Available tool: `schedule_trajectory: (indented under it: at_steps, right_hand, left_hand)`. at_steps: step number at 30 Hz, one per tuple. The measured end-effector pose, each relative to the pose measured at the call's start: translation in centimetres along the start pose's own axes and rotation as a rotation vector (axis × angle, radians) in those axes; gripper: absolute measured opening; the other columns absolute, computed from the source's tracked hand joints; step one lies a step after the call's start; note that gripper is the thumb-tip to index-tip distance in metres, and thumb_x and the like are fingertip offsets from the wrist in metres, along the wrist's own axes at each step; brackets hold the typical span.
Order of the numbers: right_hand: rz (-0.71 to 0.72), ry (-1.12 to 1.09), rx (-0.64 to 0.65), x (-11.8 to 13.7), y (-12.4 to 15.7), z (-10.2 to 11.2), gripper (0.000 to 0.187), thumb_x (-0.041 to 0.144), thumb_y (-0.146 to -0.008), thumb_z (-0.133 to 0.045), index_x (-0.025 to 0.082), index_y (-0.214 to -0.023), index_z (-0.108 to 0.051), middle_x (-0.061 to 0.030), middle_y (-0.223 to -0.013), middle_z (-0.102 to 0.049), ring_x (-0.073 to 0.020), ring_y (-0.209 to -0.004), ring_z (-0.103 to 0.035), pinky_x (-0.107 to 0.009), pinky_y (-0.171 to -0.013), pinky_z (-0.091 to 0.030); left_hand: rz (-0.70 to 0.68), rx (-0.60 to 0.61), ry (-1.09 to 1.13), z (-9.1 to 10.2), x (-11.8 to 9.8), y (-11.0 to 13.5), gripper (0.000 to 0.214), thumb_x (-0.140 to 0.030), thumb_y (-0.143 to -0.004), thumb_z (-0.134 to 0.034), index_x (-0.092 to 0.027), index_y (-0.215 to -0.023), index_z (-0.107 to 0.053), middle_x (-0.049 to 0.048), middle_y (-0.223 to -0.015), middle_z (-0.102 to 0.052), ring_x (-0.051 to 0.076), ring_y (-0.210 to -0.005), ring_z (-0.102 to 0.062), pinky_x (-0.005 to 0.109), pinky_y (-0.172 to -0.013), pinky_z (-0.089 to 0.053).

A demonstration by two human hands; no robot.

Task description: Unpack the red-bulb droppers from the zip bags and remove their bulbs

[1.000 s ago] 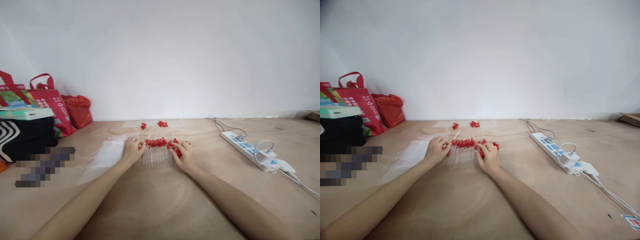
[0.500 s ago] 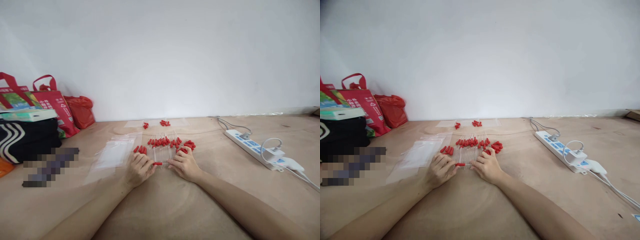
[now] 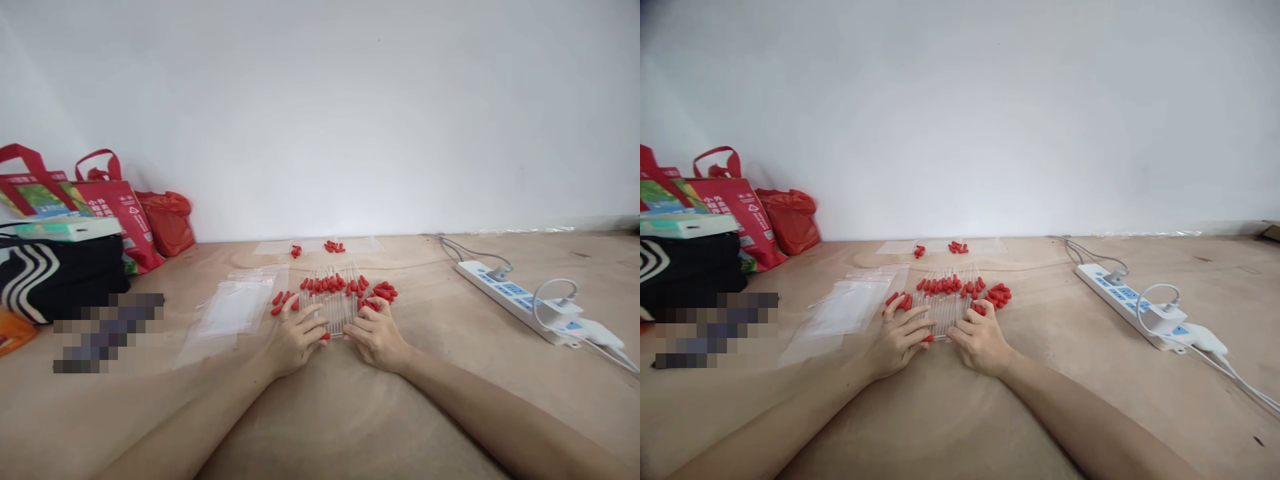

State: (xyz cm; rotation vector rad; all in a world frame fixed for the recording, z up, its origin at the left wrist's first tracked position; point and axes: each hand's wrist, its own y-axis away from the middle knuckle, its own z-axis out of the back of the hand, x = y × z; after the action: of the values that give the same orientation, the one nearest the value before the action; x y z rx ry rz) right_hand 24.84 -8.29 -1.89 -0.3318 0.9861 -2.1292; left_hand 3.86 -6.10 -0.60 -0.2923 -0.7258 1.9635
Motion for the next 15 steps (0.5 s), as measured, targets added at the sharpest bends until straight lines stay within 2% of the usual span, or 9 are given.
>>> schedule_trajectory:
  at_steps: [5, 12, 13, 15]
  right_hand:
    - [0.012, 0.021, -0.022, 0.1, -0.1, 0.4, 0.017, 0.021, -0.080, -0.045, 0.020, -0.070, -0.059, 0.0028, -0.052, -0.051, -0.0116, -0.064, -0.041, -0.039, -0.085, -0.021]
    - [0.028, 0.030, -0.045, -0.2, 0.3, 0.7, 0.016, 0.022, -0.080, -0.047, 0.021, -0.071, -0.059, 0.0040, -0.051, -0.053, -0.0112, -0.065, -0.045, -0.039, -0.088, -0.021]
    - [0.004, 0.034, -0.056, -0.6, 0.6, 0.9, 0.016, 0.022, -0.080, -0.047, 0.020, -0.072, -0.060, 0.0038, -0.051, -0.054, -0.0113, -0.065, -0.046, -0.039, -0.088, -0.021]
    - [-0.089, 0.047, -0.091, -1.7, 1.2, 1.2, 0.016, 0.021, -0.081, -0.046, 0.021, -0.074, -0.061, 0.0029, -0.054, -0.057, -0.0116, -0.066, -0.049, -0.038, -0.088, -0.022]
  left_hand:
    - [-0.011, -0.008, -0.015, 0.2, 0.1, 0.2, 0.016, -0.026, -0.084, -0.047, -0.025, -0.077, -0.061, -0.0031, -0.089, -0.068, 0.022, -0.099, -0.054, 0.052, -0.096, -0.013]
    - [-0.124, -0.046, -0.086, 1.0, 0.8, 0.7, 0.014, -0.024, -0.082, -0.050, -0.024, -0.073, -0.061, -0.0052, -0.087, -0.068, 0.019, -0.093, -0.056, 0.051, -0.096, -0.017]
    - [-0.111, -0.061, -0.091, 1.2, 1.2, 1.0, 0.016, -0.022, -0.082, -0.048, -0.024, -0.074, -0.061, -0.0048, -0.085, -0.068, 0.019, -0.092, -0.056, 0.050, -0.095, -0.019]
    - [0.008, -0.093, -0.106, 1.7, 2.1, 1.5, 0.018, -0.020, -0.084, -0.044, -0.023, -0.078, -0.061, -0.0018, -0.083, -0.066, 0.018, -0.088, -0.056, 0.046, -0.091, -0.028]
